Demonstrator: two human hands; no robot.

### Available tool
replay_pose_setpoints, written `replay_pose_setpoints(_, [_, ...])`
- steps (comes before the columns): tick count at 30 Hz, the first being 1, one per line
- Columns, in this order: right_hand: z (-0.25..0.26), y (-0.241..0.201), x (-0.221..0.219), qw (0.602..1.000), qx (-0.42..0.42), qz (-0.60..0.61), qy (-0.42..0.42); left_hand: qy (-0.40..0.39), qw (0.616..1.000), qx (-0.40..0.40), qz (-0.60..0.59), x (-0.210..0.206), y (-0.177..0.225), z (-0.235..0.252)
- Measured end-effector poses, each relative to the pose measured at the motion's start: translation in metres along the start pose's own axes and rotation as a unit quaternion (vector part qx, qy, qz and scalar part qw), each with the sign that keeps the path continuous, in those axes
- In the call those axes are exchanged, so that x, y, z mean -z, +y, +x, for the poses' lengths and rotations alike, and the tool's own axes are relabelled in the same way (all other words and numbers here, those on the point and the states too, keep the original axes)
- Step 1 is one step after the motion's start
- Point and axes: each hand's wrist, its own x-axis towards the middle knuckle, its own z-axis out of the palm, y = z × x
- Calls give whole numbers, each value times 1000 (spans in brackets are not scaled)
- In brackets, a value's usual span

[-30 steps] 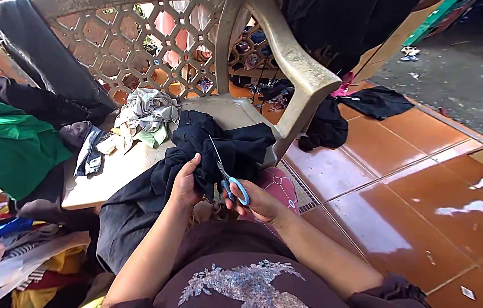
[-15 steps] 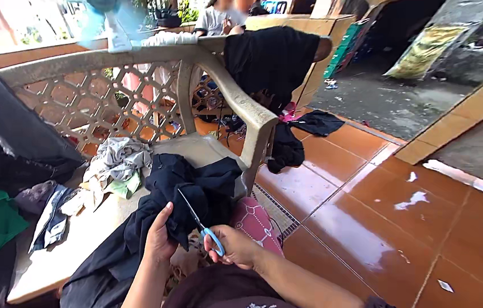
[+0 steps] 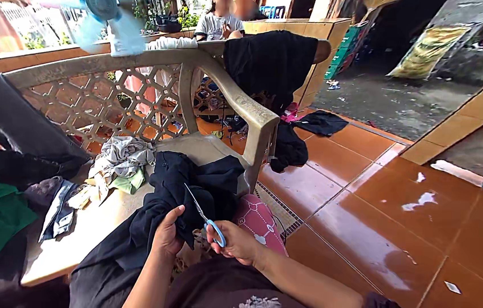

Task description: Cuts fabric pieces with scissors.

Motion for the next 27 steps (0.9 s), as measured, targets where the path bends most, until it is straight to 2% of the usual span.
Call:
replay_pose_setpoints(4, [-6,4,-2,1000,-2,18,17,43,998,-6,-53,-1,5,2])
replay_pose_setpoints(7, [-8,7,0,999,-30,-7,20,118,987,31,-102,-5,7,7])
replay_pose_setpoints(9, [-9,12,-2,998,-55,-35,12,134,980,53,-134,-3,5,9])
replay_pose_setpoints(13, [-9,19,-3,995,-78,-60,13,68,983,76,-151,6,3,11])
replay_pose_setpoints(17, [-10,20,-2,995,-85,-46,-5,95,988,106,-62,0,5,10])
replay_pose_setpoints(22, [-8,21,2,994,-86,36,-49,84,990,105,-51,0,0,8])
replay_pose_setpoints(27, [-1,18,-1,992,-78,85,-55,64,993,100,-17,-3,-5,3])
